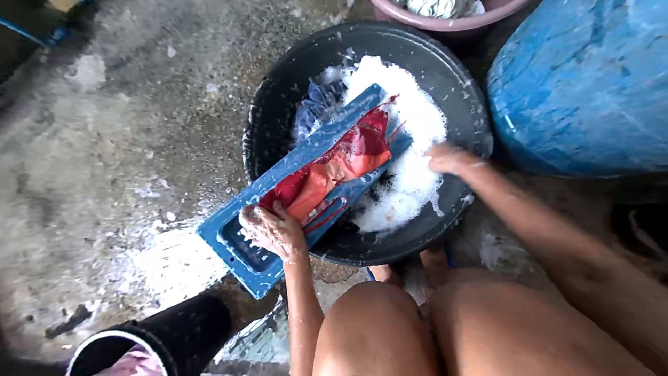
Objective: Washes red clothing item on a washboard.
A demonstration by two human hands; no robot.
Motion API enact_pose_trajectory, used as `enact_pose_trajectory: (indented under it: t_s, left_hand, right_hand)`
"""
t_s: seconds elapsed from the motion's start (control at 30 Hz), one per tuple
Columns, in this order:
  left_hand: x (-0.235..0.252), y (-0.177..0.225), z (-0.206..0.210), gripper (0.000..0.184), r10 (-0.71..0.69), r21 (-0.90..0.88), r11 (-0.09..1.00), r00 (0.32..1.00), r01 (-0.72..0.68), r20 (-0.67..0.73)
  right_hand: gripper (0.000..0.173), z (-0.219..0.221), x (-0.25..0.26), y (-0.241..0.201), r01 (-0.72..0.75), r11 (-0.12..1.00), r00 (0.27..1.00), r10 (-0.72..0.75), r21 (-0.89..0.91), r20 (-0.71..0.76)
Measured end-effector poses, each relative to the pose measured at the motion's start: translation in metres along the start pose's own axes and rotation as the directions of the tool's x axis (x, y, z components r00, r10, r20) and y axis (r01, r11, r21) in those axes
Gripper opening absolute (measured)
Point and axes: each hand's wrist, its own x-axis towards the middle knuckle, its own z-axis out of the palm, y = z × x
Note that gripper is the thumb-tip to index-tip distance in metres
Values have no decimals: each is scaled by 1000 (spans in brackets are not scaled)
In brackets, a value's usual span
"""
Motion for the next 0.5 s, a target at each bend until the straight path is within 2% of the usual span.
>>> enact_pose_trajectory:
  t_s: [0.07, 0.1, 0.13, 0.17, 0.2, 0.27, 0.3, 0.33, 0.37, 0.4, 0.43, 0.47, 0.5]
  left_hand:
    - [-2, -3, 5, 48, 27, -113, 993, 999, -30, -27]
    - [-3, -3, 6, 47, 37, -137, 990, 999, -42, -40]
    - [-7, -3, 6, 47, 30, -153, 988, 999, -36, -39]
    - [-14, -2, 7, 46, 14, -164, 986, 999, -19, -31]
    - [-20, 1, 8, 47, -6, -170, 985, 1000, 2, -26]
    - [-33, 7, 9, 47, -41, -167, 985, 999, 38, -15]
    - [-37, 9, 9, 47, -60, -167, 984, 998, 59, 0]
    - [-38, 11, 9, 48, -74, -166, 983, 997, 74, 5]
    - [-37, 11, 9, 47, -81, -161, 984, 997, 79, 0]
    - [-36, 11, 9, 47, -87, -160, 983, 996, 86, 1]
    - [-36, 11, 8, 46, -94, -157, 983, 995, 95, 11]
    - [-36, 11, 7, 46, -99, -157, 982, 995, 102, 26]
    - [-36, 11, 6, 45, -95, -158, 983, 995, 99, 34]
  right_hand:
    - [40, 40, 30, -23, -52, 972, 984, 89, -230, 156]
    - [39, 46, 34, -32, -26, 971, 961, 89, -236, 261]
    - [33, 44, 32, -35, 42, 988, 932, 15, -149, 361]
    - [23, 35, 24, -32, 116, 992, 894, -123, 43, 431]
    - [13, 23, 18, -23, 180, 935, 847, -305, 305, 435]
    - [22, -3, 12, -17, 213, 679, 767, -561, 702, 310]
    - [33, -11, 14, -23, 254, 566, 753, -624, 784, 207]
    - [43, -13, 15, -42, 344, 525, 774, -628, 779, 82]
    - [46, -5, 17, -72, 469, 550, 799, -598, 691, -66]
    - [45, 19, 17, -109, 588, 620, 797, -552, 520, -244]
    - [40, 56, 14, -148, 677, 675, 726, -544, 293, -421]
    - [33, 95, 7, -180, 720, 691, 608, -588, 58, -533]
    - [29, 125, 5, -197, 745, 656, 486, -660, -124, -574]
